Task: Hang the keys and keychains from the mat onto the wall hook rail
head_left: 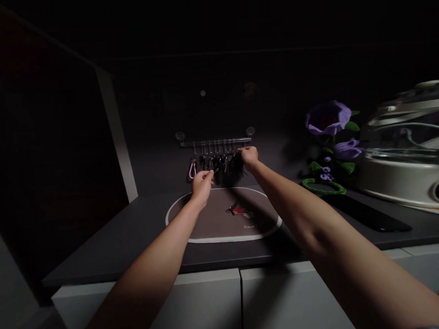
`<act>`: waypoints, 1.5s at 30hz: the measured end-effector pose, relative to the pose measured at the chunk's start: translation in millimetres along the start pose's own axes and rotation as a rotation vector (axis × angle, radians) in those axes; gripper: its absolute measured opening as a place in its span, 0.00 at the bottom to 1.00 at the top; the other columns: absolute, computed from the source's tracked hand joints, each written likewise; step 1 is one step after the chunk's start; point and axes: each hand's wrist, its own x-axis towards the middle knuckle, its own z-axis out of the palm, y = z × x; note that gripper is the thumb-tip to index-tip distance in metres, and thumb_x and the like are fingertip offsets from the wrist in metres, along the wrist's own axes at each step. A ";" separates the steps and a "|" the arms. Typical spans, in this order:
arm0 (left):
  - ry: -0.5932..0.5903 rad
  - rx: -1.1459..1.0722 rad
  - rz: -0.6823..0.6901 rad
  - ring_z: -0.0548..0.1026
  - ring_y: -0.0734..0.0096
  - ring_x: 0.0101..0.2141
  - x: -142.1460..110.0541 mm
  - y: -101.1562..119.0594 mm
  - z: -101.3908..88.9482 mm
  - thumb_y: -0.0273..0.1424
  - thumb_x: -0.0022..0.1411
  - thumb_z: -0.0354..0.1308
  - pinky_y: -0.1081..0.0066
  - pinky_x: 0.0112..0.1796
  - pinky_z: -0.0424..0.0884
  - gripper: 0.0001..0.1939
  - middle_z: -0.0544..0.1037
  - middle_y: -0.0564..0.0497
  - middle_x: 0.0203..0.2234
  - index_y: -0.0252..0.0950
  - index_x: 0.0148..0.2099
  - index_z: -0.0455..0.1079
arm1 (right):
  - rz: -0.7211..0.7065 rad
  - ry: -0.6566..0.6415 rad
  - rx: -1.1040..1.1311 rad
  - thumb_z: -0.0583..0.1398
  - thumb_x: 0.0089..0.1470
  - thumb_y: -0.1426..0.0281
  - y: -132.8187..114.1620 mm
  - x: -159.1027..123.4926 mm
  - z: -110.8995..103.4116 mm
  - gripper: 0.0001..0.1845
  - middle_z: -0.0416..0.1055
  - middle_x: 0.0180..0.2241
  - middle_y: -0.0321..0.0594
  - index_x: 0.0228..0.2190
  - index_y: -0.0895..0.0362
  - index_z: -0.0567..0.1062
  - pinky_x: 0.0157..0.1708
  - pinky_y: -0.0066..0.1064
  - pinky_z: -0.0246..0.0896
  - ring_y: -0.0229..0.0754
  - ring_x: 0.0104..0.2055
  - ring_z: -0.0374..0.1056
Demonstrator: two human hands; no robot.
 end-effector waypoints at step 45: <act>-0.445 0.184 -0.073 0.67 0.77 0.22 -20.5 5.9 -7.2 0.28 0.43 0.63 0.75 0.26 0.63 0.07 0.72 0.52 0.20 0.33 0.29 0.72 | -0.044 -0.492 0.125 0.58 0.45 0.66 13.0 -111.9 -57.3 0.12 0.69 0.29 0.37 0.32 0.60 0.71 0.31 0.26 0.59 0.32 0.28 0.62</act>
